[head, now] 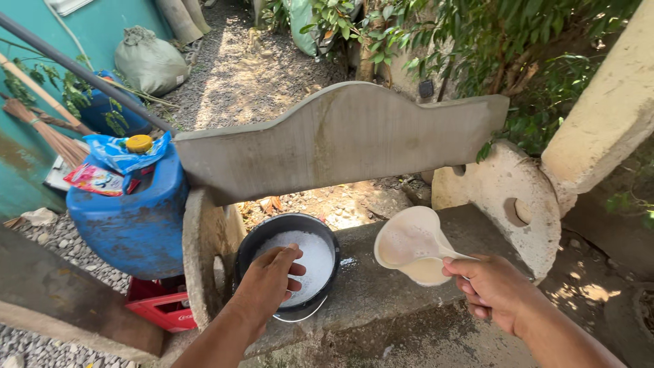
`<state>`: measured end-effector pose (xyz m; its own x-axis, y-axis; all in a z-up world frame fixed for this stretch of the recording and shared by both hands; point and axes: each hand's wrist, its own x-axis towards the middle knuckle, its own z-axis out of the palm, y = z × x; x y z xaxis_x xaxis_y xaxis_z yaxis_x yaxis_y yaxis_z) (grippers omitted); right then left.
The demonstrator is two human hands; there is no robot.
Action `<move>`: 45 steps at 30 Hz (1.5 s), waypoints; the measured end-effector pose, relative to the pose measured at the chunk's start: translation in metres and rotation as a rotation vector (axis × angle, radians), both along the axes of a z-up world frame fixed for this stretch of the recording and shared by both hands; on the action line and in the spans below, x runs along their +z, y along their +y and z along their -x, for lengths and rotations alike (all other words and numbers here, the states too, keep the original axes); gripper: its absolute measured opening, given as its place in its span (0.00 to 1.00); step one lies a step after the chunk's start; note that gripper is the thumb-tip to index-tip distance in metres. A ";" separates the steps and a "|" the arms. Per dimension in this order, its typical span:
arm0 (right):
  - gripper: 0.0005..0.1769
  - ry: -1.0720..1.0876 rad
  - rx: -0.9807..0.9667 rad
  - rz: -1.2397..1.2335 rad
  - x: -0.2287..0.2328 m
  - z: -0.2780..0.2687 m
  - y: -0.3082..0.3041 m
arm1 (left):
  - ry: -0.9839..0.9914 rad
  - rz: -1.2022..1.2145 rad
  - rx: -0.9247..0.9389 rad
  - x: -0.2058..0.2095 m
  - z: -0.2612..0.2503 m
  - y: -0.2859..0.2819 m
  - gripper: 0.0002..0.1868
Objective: The person prepares soapy water by pouring detergent powder from a packet into a bucket and then adding water using a plastic scoop.
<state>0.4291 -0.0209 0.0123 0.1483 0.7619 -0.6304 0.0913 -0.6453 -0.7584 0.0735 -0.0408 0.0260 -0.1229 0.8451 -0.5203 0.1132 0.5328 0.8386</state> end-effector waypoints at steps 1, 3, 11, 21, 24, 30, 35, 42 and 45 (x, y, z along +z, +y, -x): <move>0.17 -0.014 -0.018 0.005 -0.003 -0.005 0.001 | -0.001 -0.002 -0.011 0.003 -0.004 0.002 0.27; 0.18 -0.066 -0.039 0.026 -0.010 -0.012 0.005 | 0.032 0.035 -0.031 0.008 -0.008 0.006 0.27; 0.19 -0.066 -0.139 0.064 -0.033 -0.009 0.015 | 0.039 0.053 -0.056 0.009 -0.005 0.014 0.27; 0.18 -0.096 -0.227 0.075 -0.052 0.017 0.028 | -0.038 -0.003 -0.084 -0.008 0.027 0.037 0.26; 0.17 -0.031 -0.263 0.039 -0.052 0.024 0.027 | -0.021 -0.026 -0.119 -0.012 0.033 0.048 0.25; 0.17 -0.047 -0.278 0.057 -0.052 0.030 0.035 | 0.013 0.002 -0.147 -0.008 0.027 0.057 0.25; 0.15 -0.130 -0.274 0.085 -0.057 0.000 0.054 | 0.059 0.042 -0.142 -0.001 0.000 0.067 0.26; 0.14 -0.214 -0.208 0.045 -0.066 -0.092 0.100 | 0.018 0.005 -0.061 -0.017 -0.059 0.069 0.26; 0.14 -0.271 -0.244 0.019 -0.068 -0.135 0.121 | -0.004 0.005 -0.046 -0.021 -0.087 0.073 0.26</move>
<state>0.5645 0.0996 -0.0559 0.4881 0.6719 -0.5571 0.1292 -0.6868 -0.7152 0.1609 0.0324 0.0049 -0.0821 0.8469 -0.5253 0.1347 0.5317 0.8362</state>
